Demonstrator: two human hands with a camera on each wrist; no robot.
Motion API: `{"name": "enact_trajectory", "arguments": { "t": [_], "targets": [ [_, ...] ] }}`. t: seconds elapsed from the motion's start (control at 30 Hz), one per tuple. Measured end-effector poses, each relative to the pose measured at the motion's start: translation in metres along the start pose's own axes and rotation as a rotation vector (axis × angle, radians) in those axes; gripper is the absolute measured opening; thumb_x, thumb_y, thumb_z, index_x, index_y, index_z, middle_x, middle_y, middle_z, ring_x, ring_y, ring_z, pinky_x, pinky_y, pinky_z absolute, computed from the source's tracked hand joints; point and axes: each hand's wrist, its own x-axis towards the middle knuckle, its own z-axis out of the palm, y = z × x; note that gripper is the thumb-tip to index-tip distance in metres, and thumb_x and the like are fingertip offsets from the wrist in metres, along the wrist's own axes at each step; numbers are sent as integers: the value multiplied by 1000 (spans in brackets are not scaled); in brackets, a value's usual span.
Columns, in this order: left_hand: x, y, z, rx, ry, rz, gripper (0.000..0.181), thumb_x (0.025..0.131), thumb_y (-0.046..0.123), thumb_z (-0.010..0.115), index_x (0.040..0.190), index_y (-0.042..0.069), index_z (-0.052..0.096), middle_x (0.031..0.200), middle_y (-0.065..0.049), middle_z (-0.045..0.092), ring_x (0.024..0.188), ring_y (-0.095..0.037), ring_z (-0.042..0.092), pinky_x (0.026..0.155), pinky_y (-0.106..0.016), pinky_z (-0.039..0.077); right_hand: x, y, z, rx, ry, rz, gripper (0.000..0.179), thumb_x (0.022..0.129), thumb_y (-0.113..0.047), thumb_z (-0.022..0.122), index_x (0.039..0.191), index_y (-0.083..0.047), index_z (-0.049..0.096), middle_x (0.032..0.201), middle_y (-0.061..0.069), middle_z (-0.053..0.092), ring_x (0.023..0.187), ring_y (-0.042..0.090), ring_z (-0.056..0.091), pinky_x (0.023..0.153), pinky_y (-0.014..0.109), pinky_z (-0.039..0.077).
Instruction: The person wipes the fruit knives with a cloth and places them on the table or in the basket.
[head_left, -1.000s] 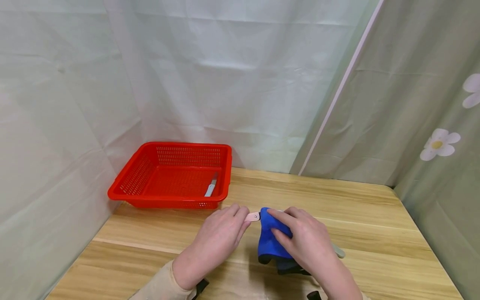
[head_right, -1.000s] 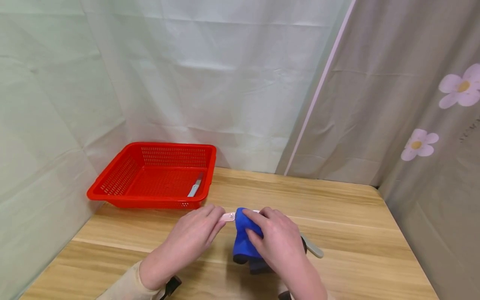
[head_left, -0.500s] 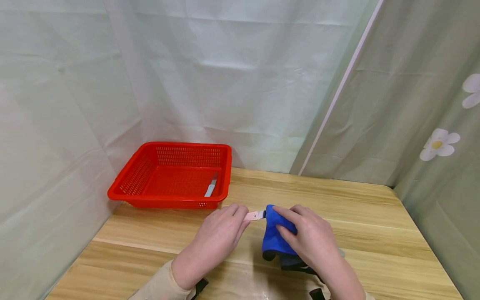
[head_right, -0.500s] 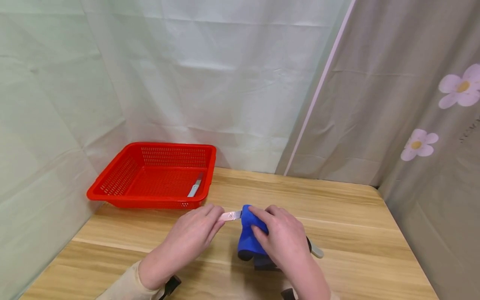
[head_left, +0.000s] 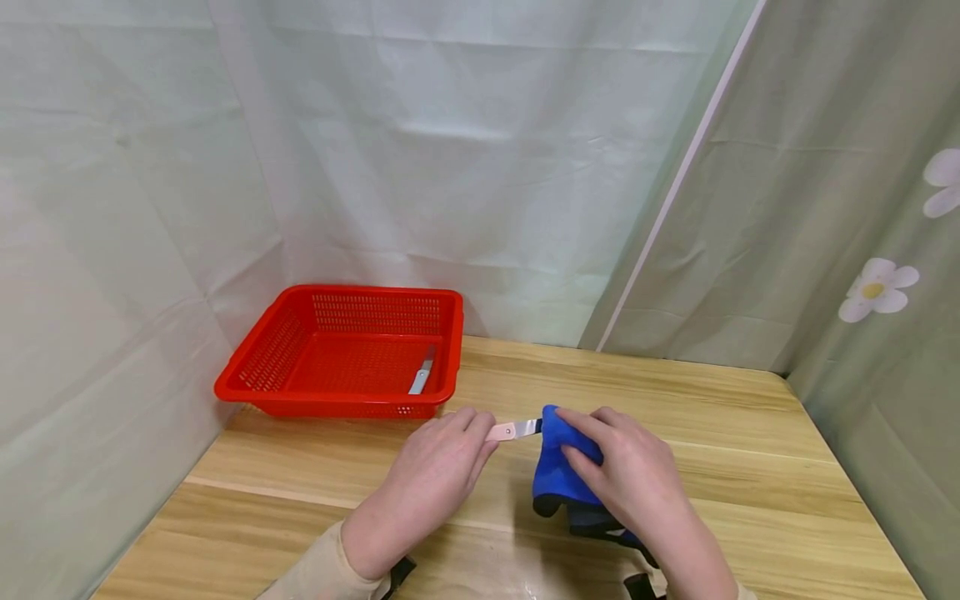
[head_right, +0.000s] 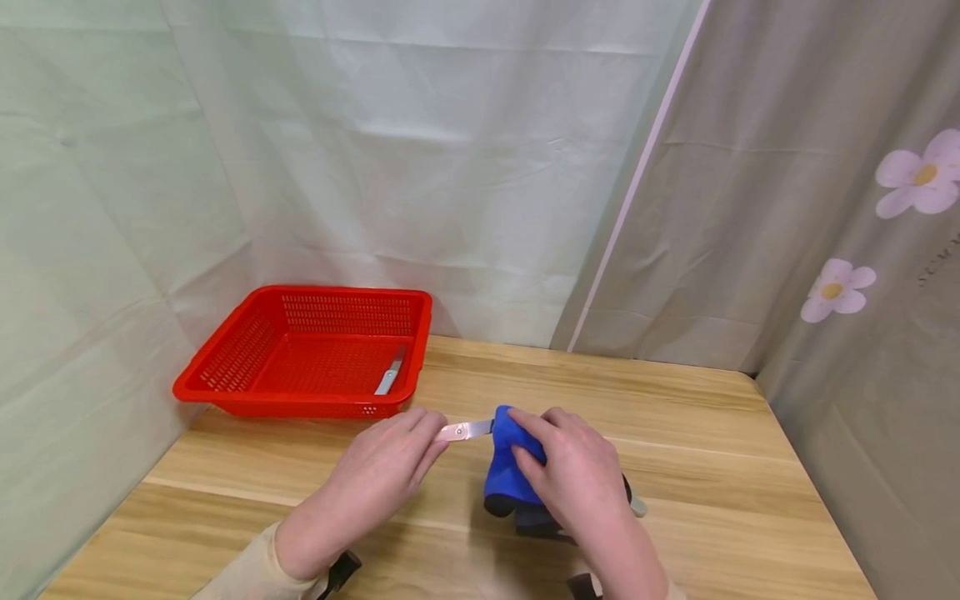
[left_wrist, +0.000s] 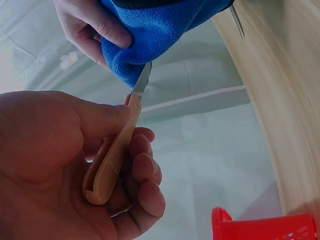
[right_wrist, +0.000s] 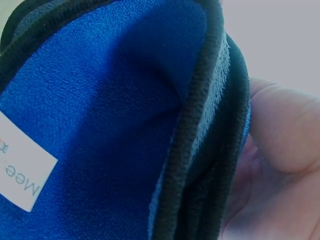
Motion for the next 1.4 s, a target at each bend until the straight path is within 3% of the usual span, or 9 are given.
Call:
{"name": "enact_trajectory", "arguments": {
  "t": [0.37, 1.03, 1.4],
  "targets": [
    [0, -1, 1, 12, 32, 25, 22, 104, 25, 80, 100, 14, 62, 82, 4, 48, 68, -12, 45, 59, -26, 40, 0, 3, -2, -1, -4, 24, 49, 90, -23, 94, 137, -26, 79, 100, -1, 71, 82, 15, 64, 68, 39, 56],
    [0, 0, -2, -21, -17, -23, 19, 106, 28, 78, 103, 14, 65, 84, 6, 48, 69, -11, 45, 60, -25, 40, 1, 10, -4, -7, -18, 45, 49, 93, -24, 92, 140, -26, 78, 101, 0, 71, 81, 14, 62, 66, 38, 55],
    [-1, -3, -2, -12, 31, 9, 19, 106, 25, 78, 102, 14, 63, 85, 5, 51, 70, -12, 46, 61, -26, 41, 0, 13, -8, -16, -21, 55, 48, 94, -24, 91, 140, -24, 78, 99, 1, 70, 77, 12, 59, 64, 35, 52]
  ]
}}
